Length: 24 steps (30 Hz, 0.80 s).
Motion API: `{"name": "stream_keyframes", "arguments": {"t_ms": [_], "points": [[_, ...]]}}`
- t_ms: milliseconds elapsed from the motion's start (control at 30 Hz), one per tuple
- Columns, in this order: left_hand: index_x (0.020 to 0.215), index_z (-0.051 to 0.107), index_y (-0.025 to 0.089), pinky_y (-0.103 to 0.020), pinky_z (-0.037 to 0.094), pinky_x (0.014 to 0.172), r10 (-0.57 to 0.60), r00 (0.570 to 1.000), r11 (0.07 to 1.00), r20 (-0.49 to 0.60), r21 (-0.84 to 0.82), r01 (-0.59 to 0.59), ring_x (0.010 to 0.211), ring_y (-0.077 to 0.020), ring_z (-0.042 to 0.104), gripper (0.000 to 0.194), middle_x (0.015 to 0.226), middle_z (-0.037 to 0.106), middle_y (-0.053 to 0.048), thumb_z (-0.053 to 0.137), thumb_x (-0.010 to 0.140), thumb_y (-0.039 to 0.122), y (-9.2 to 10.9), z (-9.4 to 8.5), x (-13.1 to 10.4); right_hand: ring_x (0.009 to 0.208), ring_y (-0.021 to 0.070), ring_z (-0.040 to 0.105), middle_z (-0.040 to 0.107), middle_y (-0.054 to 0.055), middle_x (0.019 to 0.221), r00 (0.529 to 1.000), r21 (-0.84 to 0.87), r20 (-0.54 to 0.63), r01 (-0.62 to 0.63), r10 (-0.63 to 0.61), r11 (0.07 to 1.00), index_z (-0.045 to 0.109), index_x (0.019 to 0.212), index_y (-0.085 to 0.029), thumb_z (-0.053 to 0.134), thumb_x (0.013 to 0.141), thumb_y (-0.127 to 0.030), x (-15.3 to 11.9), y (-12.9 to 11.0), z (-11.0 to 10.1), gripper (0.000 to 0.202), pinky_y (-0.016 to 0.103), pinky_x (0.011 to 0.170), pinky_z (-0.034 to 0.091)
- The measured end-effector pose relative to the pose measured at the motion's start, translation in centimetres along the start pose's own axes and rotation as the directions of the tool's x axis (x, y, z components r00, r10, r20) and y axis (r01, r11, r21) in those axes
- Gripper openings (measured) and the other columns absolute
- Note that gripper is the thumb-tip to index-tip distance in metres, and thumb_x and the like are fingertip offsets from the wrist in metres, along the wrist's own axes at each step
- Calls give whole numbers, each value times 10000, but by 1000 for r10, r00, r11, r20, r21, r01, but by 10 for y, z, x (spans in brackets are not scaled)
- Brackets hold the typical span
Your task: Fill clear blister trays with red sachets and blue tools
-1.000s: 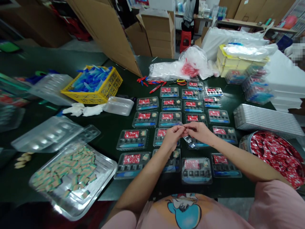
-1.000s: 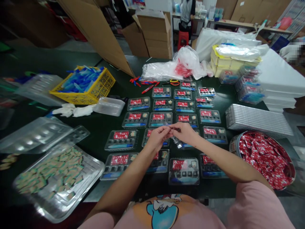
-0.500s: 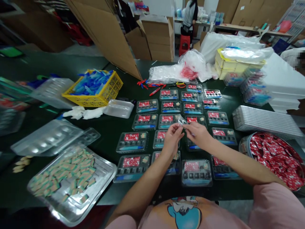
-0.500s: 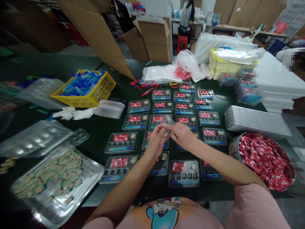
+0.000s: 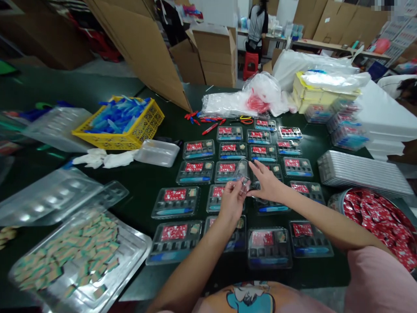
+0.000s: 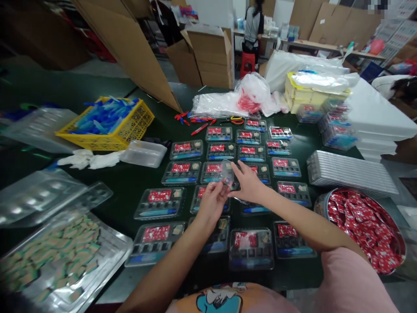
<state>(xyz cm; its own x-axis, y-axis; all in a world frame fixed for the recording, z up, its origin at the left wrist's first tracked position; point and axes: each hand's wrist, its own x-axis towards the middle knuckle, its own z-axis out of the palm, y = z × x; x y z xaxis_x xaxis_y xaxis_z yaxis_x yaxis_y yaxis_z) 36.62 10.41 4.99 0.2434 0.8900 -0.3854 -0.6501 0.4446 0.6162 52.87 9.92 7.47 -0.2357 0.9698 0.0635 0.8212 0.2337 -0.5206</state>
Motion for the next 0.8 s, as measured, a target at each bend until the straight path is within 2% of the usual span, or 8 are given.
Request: {"name": "stream_keyframes", "arguments": {"t_ms": [100,200,300,367,433,533,667,800], "points": [[687,476,175,-212,522,703,-5,1000,999,-29,-45,4,857,-156,710,467,866,712,6,907,559,303,-4,-4,4,1451,417,215,237,301,1542,999,-101,36,35,-31,994,204,1541,-123,806,703,-413,3,-2,5,1071,613,1113,277],[675,476,176,-231,525,771,2,998,997,-55,-83,-6,895,-164,710,444,867,717,-4,897,582,282,-6,-7,9,1460,429,180,152,266,1587,995,-174,88,55,-40,983,145,1555,-182,765,735,-438,5,-5,8,1059,660,1093,263],[655,474,169,-265,517,833,2,999,996,-45,-91,-6,949,-178,698,428,974,720,-24,887,597,263,-7,-9,12,1448,436,208,150,245,1594,991,-180,128,71,-48,981,113,1561,-207,737,742,-453,10,-2,7,1058,663,1068,299],[695,531,171,-286,505,870,4,1000,998,-26,-66,-5,989,-179,680,366,1074,702,-30,875,622,272,-5,-10,13,1437,428,240,188,239,1583,989,-195,127,100,-76,976,138,1558,-198,727,738,-423,19,9,3,1035,647,1077,302],[815,619,195,-296,487,906,-3,1000,1000,-27,-26,3,1040,-174,653,297,1137,675,-26,853,661,292,-2,-12,13,1436,419,241,209,236,1575,989,-231,105,130,-108,964,176,1551,-178,735,717,-390,32,29,-4,1027,637,1103,271],[963,668,236,-283,469,913,-9,999,1000,-53,30,11,1094,-165,615,323,1189,643,-17,832,693,302,3,-15,11,1428,429,252,244,236,1558,993,-283,83,101,-81,954,216,1541,-168,739,702,-382,59,71,-19,1012,649,1104,257],[949,681,236,-262,469,869,4,997,998,-71,60,1,1059,-156,615,309,1189,642,-18,832,685,290,7,-24,8,1404,451,300,272,244,1544,983,-326,170,-8,67,945,247,1536,-151,754,678,-386,91,126,-32,1023,639,1096,287],[911,682,220,-252,474,826,10,995,998,-95,63,-4,973,-137,628,296,1130,666,-24,838,673,300,9,-35,10,1419,439,291,263,235,1555,948,-336,280,-50,150,941,272,1533,-152,767,673,-409,108,157,-29,1025,612,1115,293]]}}
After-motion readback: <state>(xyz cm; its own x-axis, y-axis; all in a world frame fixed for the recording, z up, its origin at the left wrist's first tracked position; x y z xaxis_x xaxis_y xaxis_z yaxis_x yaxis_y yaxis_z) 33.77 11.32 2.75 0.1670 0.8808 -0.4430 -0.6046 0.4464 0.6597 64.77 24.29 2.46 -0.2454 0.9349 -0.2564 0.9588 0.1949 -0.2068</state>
